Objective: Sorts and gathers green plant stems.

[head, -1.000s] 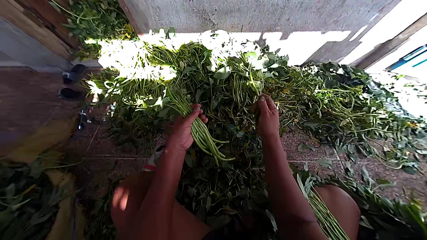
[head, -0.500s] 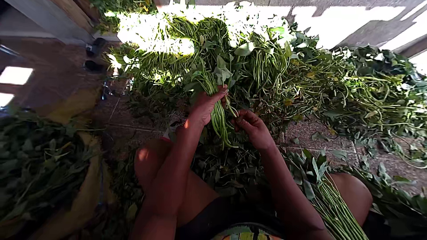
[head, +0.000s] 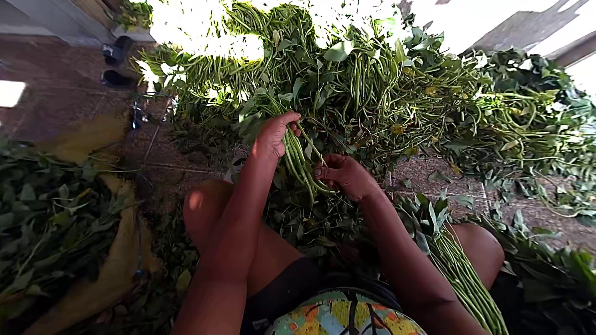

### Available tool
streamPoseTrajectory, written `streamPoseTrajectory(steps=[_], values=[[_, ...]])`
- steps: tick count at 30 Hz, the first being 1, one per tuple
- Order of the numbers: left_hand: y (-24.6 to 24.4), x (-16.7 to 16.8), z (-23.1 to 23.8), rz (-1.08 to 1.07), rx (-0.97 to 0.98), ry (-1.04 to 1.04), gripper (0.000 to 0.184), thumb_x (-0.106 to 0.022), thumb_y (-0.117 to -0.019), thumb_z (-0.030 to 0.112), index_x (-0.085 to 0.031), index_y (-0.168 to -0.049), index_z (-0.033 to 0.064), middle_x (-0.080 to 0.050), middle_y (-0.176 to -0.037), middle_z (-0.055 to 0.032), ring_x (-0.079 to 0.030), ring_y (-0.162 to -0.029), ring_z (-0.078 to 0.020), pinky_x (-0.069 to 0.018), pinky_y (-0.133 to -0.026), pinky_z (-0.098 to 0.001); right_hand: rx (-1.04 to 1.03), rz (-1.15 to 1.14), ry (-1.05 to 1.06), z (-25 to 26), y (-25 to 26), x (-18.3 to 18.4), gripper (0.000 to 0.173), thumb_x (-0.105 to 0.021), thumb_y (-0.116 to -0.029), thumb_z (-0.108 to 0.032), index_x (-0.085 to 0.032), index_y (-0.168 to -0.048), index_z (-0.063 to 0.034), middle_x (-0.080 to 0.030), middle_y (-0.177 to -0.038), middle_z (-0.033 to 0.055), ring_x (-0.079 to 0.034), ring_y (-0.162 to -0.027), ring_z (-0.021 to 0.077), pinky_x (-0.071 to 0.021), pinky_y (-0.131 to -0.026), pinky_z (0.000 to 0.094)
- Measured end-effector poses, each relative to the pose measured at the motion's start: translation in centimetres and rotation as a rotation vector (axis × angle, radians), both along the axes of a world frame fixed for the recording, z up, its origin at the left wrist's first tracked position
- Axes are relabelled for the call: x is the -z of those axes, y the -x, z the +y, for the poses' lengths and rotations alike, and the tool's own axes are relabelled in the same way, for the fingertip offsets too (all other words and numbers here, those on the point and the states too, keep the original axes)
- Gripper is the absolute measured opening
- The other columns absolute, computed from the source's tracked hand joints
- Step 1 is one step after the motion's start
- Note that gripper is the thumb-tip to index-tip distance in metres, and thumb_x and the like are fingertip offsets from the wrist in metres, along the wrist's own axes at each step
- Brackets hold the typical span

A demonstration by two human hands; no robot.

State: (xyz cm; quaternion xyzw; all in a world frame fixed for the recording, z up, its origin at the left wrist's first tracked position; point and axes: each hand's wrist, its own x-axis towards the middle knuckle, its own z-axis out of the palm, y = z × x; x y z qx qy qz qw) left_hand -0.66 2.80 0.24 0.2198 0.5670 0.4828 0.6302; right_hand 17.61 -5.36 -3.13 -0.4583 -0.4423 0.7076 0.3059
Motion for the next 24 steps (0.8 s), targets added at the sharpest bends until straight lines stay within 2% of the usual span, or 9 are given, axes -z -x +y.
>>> streamPoseTrajectory(steps=[3,6,9,11,13,15,16,19,24], values=[[0.2,0.2,0.6,0.012,-0.104,0.0,0.011,-0.059,-0.0938,-0.001,-0.057,-0.098,0.0086,-0.055,-0.082,-0.0025,-0.053,-0.058,-0.0091,-0.0514,-0.053,-0.0211,-0.008,-0.269,-0.116,-1.4,-0.9,-0.2,0.012,-0.074,-0.0939,-0.009,-0.064,-0.099,-0.0031,-0.062,-0.071,-0.0002,-0.052,-0.053,0.0033,-0.0456,-0.051,0.0186],[1.9,-0.2,1.9,0.016,-0.177,-0.092,0.023,-0.055,-0.0963,-0.002,-0.061,-0.118,0.006,-0.058,-0.094,-0.0036,-0.054,-0.06,-0.0095,-0.0516,-0.054,-0.0224,0.001,-0.377,-0.201,-3.1,-2.3,0.4,0.014,-0.075,-0.0932,-0.015,-0.067,-0.097,-0.0038,-0.061,-0.071,-0.0024,-0.053,-0.055,0.0022,-0.0469,-0.054,0.0197],[2.1,-0.5,2.3,-0.03,-0.11,-0.114,0.017,-0.055,-0.1015,0.004,-0.059,-0.118,0.0071,-0.057,-0.087,-0.0025,-0.059,-0.066,-0.0112,-0.056,-0.062,-0.0244,-0.041,-0.426,-0.514,-4.5,-4.0,1.7,0.021,-0.058,-0.1017,-0.026,-0.062,-0.097,-0.0063,-0.054,-0.077,-0.0036,-0.051,-0.067,0.0016,-0.0444,-0.063,0.0206],[2.0,-0.6,2.0,-0.071,-0.055,-0.112,0.016,-0.054,-0.104,0.008,-0.057,-0.12,0.0056,-0.061,-0.088,-0.0047,-0.065,-0.075,-0.0148,-0.0592,-0.072,-0.0284,-0.186,-0.626,-0.586,-4.8,-4.8,1.2,0.038,-0.035,-0.1032,-0.028,-0.061,-0.103,-0.0001,-0.058,-0.091,0.0118,-0.059,-0.085,0.0206,-0.0484,-0.077,0.0394],[1.8,-0.6,1.6,-0.094,-0.015,-0.113,0.012,-0.055,-0.105,0.01,-0.056,-0.115,0.0046,-0.067,-0.087,-0.0055,-0.07,-0.077,-0.0154,-0.0612,-0.073,-0.0289,-0.367,-0.885,-0.478,-4.3,-5.0,0.4,0.044,-0.029,-0.1067,-0.022,-0.062,-0.116,0.0067,-0.063,-0.11,0.0263,-0.064,-0.106,0.04,-0.0496,-0.091,0.0559],[1.5,-0.7,1.2,-0.117,0.006,-0.117,0.01,-0.056,-0.1047,0.009,-0.058,-0.113,0.0043,-0.068,-0.089,-0.0055,-0.07,-0.079,-0.0152,-0.061,-0.074,-0.0288,-0.394,-1.024,-0.232,-2.9,-4.8,0.4,0.042,-0.033,-0.1113,-0.021,-0.058,-0.129,0.0063,-0.062,-0.123,0.0287,-0.062,-0.117,0.0436,-0.0464,-0.1,0.06],[1.3,-0.8,1.0,-0.124,0.003,-0.122,0.01,-0.056,-0.1043,0.008,-0.058,-0.113,0.0047,-0.068,-0.089,-0.0053,-0.07,-0.079,-0.015,-0.0613,-0.074,-0.029,-0.311,-1.01,-0.161,-2.1,-5.1,0.9,0.038,-0.035,-0.1117,-0.02,-0.058,-0.125,0.0062,-0.063,-0.118,0.0276,-0.063,-0.113,0.0416,-0.0479,-0.098,0.0586],[1.1,-0.5,0.5,-0.143,0.001,-0.151,0.005,-0.055,-0.1049,0.008,-0.057,-0.11,0.0082,-0.067,-0.087,-0.0031,-0.071,-0.079,-0.0144,-0.0614,-0.076,-0.0293,0.211,-0.569,-0.034,-0.8,-6.3,3.5,0.031,-0.035,-0.1108,-0.016,-0.06,-0.099,-0.0003,-0.053,-0.07,0.0064,-0.053,-0.058,0.0144,-0.0482,-0.059,0.0288],[0.9,-0.6,0.0,-0.172,-0.026,-0.182,0.007,-0.053,-0.1052,0.006,-0.057,-0.111,0.0073,-0.069,-0.089,-0.0043,-0.072,-0.083,-0.016,-0.0617,-0.08,-0.0314,0.859,0.422,0.358,0.3,-4.6,3.3,0.03,-0.032,-0.1073,-0.021,-0.046,-0.081,-0.0145,-0.044,-0.056,-0.0035,-0.04,-0.041,0.0044,-0.0349,-0.04,0.0166]])
